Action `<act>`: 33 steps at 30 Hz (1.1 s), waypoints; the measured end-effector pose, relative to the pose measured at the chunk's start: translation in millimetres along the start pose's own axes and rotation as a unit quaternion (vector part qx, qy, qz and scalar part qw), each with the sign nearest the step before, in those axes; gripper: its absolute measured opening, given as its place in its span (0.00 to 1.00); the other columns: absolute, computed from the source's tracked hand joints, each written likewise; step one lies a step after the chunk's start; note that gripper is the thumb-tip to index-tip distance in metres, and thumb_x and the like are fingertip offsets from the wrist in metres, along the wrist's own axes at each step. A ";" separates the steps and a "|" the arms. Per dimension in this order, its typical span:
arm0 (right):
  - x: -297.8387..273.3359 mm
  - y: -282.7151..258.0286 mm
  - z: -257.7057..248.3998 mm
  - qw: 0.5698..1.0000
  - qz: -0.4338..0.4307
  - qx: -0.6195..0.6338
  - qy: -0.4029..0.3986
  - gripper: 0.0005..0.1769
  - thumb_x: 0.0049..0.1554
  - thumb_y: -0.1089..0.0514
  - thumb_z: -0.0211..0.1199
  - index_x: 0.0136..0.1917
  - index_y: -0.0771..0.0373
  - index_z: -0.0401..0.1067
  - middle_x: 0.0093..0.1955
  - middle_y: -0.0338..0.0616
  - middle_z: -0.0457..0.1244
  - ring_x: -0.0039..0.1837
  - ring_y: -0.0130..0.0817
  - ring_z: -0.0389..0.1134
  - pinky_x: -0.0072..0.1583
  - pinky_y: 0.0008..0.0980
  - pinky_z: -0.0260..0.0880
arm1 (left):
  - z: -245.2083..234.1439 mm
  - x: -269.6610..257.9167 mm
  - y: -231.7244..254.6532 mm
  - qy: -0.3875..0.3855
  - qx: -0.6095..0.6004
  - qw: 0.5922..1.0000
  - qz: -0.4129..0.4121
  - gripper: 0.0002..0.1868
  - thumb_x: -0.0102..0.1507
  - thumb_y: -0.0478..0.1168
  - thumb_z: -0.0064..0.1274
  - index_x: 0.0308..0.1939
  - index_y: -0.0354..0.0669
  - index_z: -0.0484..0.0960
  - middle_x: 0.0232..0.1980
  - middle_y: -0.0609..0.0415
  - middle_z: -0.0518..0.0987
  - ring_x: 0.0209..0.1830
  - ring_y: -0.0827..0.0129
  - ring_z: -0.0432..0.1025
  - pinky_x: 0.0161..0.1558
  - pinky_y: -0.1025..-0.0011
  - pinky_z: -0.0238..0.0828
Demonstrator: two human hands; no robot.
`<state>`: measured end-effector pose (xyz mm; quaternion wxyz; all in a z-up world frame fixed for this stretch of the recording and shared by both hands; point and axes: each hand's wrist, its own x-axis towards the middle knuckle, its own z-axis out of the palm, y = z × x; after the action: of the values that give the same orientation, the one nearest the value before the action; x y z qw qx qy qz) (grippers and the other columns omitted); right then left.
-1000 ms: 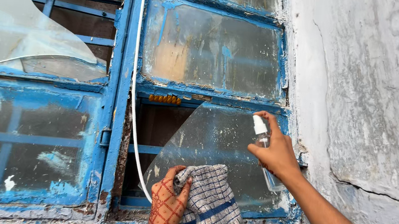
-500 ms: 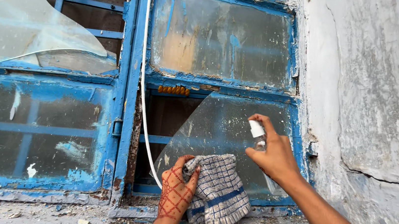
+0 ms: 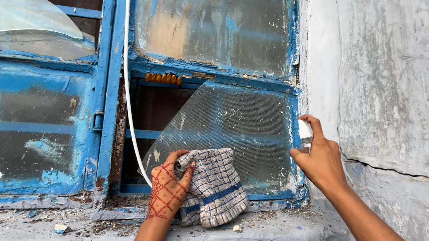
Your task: The person sprays cleaning liquid onto a window pane and wipes the surface with a cloth, handling the pane and the bottle by hand.
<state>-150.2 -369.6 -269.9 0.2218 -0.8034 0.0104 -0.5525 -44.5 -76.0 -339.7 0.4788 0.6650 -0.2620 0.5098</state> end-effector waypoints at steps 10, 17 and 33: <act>-7.2 9.7 -5.3 0.996 0.070 -0.005 -0.048 0.44 0.47 0.57 0.65 0.75 0.38 0.56 0.26 0.51 0.67 0.30 0.46 0.71 0.44 0.46 0.74 | -0.1 0.1 -0.9 -0.006 0.005 1.000 0.010 0.17 0.62 0.43 0.59 0.54 0.45 0.81 0.44 0.45 0.86 0.45 0.60 0.83 0.49 0.66 0.77; -19.3 -17.0 6.5 0.997 0.003 0.014 -0.080 0.42 0.46 0.59 0.67 0.72 0.39 0.60 0.27 0.51 0.67 0.30 0.40 0.70 0.41 0.44 0.68 | 2.7 -3.6 -6.2 -0.019 -0.002 0.998 0.053 0.15 0.63 0.39 0.57 0.54 0.44 0.79 0.44 0.40 0.85 0.47 0.52 0.81 0.49 0.63 0.77; -41.5 -261.3 150.7 0.785 -0.026 0.523 -0.331 0.58 0.43 0.67 0.69 0.76 0.55 0.34 0.55 0.50 0.61 0.56 0.46 0.69 0.56 0.50 0.71 | 21.8 -32.4 -35.5 -0.016 -0.014 1.000 0.009 0.21 0.64 0.37 0.53 0.60 0.39 0.72 0.48 0.35 0.81 0.50 0.42 0.76 0.52 0.54 0.72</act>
<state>-91.6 -71.2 -254.3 0.5833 -0.6976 -0.3752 -0.1795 -16.6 -85.8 -383.4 0.4792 0.6641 -0.2821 0.4997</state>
